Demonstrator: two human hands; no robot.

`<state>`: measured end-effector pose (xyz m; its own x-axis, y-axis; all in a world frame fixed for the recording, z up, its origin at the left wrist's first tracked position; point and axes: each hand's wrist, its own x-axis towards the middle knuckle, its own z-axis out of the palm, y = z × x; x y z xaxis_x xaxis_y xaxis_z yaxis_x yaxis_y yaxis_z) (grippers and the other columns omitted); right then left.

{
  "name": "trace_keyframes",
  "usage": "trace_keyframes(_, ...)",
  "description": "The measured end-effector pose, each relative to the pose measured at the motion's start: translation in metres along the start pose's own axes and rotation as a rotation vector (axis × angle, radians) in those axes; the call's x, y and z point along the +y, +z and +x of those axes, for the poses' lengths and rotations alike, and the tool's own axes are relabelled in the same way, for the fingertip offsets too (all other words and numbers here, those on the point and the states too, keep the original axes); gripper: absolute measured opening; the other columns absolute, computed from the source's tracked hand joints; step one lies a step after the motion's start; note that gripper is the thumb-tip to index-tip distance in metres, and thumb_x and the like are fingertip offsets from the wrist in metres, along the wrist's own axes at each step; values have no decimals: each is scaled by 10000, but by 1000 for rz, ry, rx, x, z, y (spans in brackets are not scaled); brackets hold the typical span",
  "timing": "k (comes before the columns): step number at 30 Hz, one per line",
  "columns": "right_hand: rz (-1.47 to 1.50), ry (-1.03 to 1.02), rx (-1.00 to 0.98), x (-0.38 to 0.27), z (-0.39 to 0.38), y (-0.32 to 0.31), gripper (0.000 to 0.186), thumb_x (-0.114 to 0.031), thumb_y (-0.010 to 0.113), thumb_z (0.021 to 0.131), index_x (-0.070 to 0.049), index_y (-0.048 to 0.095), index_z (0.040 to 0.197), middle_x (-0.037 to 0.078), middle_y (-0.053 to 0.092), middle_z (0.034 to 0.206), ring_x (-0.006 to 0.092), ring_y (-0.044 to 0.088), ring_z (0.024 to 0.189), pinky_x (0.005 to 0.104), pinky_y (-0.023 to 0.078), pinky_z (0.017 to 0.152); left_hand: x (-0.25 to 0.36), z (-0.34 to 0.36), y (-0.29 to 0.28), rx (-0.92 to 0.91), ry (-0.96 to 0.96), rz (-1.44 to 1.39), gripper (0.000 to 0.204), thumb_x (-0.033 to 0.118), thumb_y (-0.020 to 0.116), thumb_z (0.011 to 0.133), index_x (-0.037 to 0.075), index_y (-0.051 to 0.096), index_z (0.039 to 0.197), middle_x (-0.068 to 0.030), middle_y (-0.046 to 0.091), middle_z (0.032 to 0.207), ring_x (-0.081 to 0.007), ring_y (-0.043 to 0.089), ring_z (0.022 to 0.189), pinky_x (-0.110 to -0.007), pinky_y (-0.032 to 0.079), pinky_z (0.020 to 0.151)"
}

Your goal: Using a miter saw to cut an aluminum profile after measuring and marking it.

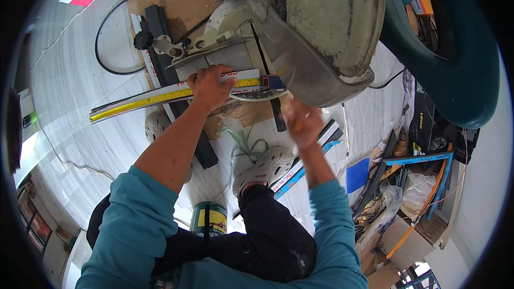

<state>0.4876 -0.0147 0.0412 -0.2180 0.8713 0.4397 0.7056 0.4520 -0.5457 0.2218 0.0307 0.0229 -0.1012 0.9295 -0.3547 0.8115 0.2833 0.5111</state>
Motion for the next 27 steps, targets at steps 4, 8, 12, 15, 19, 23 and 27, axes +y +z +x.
trace_keyframes(4,238,-57,-356,-56,-71,20,356,-227,809,707,-123,688,1025,90,642,873,241,646,764,345,514,625,3,2,0,-22,-2,1,311,366,698,822,204,680,1087,-51,657,1115,-267,529,1149,-477,239,1048)
trace_keyframes(8,209,2,-681,-79,-92,51,302,-193,765,754,-118,674,1033,87,645,924,281,650,877,384,530,730,4,2,4,-27,7,1,309,375,692,825,213,681,1087,-51,655,1111,-272,535,1143,-493,239,1044)
trace_keyframes(12,125,-36,-1045,-76,-67,37,243,-186,743,777,-87,663,984,101,642,945,303,637,912,415,519,807,-5,3,10,21,14,-5,293,367,703,807,231,686,1067,-30,657,1089,-260,541,1109,-494,247,1038)
trace_keyframes(15,120,408,-261,-60,-18,16,385,-198,787,763,-33,603,1058,138,618,947,318,617,849,393,497,785,-1,3,5,34,9,21,294,374,691,809,233,688,1066,-33,656,1089,-262,538,1117,-499,248,1043)
trace_keyframes(19,31,442,-15,-36,58,24,528,-243,840,723,19,579,1100,141,639,1006,265,625,930,373,499,810,-2,3,-6,-7,20,41,297,378,685,807,237,692,1068,-39,653,1093,-266,534,1129,-503,248,1047)
trace_keyframes(23,228,584,-287,-16,74,27,480,-325,830,700,-20,655,1027,151,654,988,330,618,937,410,474,841,1,0,5,26,73,-8,320,385,684,811,237,686,1094,-56,622,1174,-290,514,1163,-516,262,1039)
trace_keyframes(27,198,486,-269,-20,73,28,351,-369,772,737,-52,720,880,134,682,927,335,642,897,428,497,800,-16,-6,-5,-36,136,-71,345,332,718,802,211,680,1123,-75,549,1296,-318,461,1229,-528,297,1026)
